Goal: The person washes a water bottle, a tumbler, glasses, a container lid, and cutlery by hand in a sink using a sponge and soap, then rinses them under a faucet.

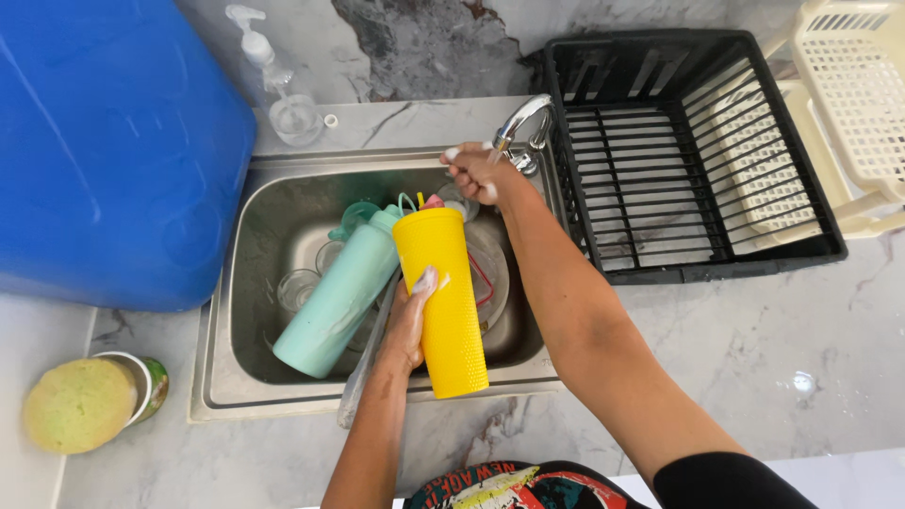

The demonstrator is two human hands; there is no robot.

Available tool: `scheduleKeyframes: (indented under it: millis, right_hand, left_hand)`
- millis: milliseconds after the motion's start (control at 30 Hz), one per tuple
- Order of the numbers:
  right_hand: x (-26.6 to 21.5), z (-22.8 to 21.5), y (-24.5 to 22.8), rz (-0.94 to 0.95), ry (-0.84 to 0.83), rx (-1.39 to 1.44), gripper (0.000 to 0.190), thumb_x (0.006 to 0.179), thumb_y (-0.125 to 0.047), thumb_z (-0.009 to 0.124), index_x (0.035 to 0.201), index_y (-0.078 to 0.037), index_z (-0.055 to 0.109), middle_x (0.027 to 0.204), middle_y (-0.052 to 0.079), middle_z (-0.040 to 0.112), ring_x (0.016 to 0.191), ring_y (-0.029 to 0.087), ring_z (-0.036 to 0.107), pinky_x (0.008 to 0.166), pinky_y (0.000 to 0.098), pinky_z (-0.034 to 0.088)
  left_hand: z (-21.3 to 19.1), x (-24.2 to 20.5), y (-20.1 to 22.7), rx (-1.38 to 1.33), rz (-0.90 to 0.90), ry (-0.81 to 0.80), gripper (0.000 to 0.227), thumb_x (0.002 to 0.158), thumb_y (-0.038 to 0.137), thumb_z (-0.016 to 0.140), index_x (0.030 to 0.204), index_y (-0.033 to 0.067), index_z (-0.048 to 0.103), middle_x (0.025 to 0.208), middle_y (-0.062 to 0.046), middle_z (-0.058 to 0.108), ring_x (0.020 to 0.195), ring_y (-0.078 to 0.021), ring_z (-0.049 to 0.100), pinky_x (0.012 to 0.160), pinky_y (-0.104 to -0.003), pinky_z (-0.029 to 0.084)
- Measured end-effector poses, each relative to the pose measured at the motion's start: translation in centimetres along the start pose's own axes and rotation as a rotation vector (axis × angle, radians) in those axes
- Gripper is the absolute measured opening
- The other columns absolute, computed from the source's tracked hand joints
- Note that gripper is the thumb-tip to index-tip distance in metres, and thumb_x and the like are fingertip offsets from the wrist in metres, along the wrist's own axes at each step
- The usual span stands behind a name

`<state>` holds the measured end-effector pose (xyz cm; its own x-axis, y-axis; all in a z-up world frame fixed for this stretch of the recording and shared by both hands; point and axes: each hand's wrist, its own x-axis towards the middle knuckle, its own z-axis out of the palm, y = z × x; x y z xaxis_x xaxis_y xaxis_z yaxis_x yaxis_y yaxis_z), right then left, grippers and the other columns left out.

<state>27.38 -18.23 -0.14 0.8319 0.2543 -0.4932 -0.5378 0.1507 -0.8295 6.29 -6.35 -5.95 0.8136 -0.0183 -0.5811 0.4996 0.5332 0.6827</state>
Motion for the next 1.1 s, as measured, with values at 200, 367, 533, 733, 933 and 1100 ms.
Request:
scheduleKeyframes:
  millis: [200,367,533,733,933,1100]
  right_hand:
    - [0.2,0.7,-1.4,-0.069,0.101,-0.347,0.041,0.097,-0.04,0.065,0.073,-0.007,0.071,0.046,0.006,0.046,0.029,0.014,0.031,0.024,0.0285,0.022]
    - [0.2,-0.7,-3.7,0.079,-0.185,0.349,0.015,0.105,-0.012,0.052,0.114,-0.01,0.063,0.082,0.0,0.064,0.062,0.003,0.055,0.042,0.0098,0.044]
    - [-2.0,-1.5,-1.7,-0.054,-0.169,0.004,0.015,0.103,-0.022,0.057,0.111,-0.009,0.058,0.071,0.001,0.055,0.052,0.003,0.043,0.034,0.0112,0.031]
    - [-3.5,-1.9,0.5,-0.259,0.187,-0.57,0.031,0.095,-0.038,0.053,0.09,-0.012,0.07,0.074,0.012,0.06,0.066,0.021,0.051,0.055,0.0341,0.038]
    - [-8.8,-3.9,4.3,-0.566,0.069,-0.814,0.055,0.097,-0.039,0.048,0.145,-0.012,0.052,0.139,0.022,0.061,0.135,0.037,0.055,0.12,0.0476,0.039]
    - [-14.9,-4.9,6.1,-0.091,0.012,-0.737,0.111,0.077,-0.088,0.048,0.163,-0.019,0.028,0.16,0.018,0.042,0.145,0.033,0.046,0.124,0.0472,0.029]
  left_hand:
    - [-0.1,-1.2,0.7,-0.024,-0.009,0.028,0.093,0.071,0.061,0.084,0.142,0.0142,0.047,0.113,-0.018,0.068,0.096,-0.0357,0.071,0.084,-0.052,0.061]
    - [0.2,-1.2,0.8,-0.045,0.001,0.015,0.088,0.073,0.059,0.083,0.137,0.0124,0.047,0.111,-0.018,0.068,0.094,-0.0348,0.071,0.083,-0.05,0.062]
    - [0.3,-0.3,0.3,-0.038,0.0,-0.013,0.091,0.073,0.057,0.084,0.141,0.0115,0.045,0.114,-0.02,0.066,0.097,-0.0367,0.071,0.084,-0.053,0.061]
    - [2.7,0.3,-0.5,-0.052,0.022,0.022,0.069,0.081,0.048,0.081,0.137,0.0148,0.054,0.116,-0.019,0.067,0.099,-0.0364,0.07,0.083,-0.053,0.061]
    - [6.2,0.6,0.7,0.026,0.015,0.021,0.072,0.084,0.06,0.073,0.138,0.0154,0.057,0.126,-0.017,0.066,0.109,-0.0368,0.068,0.091,-0.056,0.057]
    - [7.1,3.9,0.5,0.06,0.108,-0.03,0.074,0.088,0.066,0.068,0.141,0.0172,0.053,0.128,-0.017,0.067,0.109,-0.0387,0.07,0.091,-0.059,0.058]
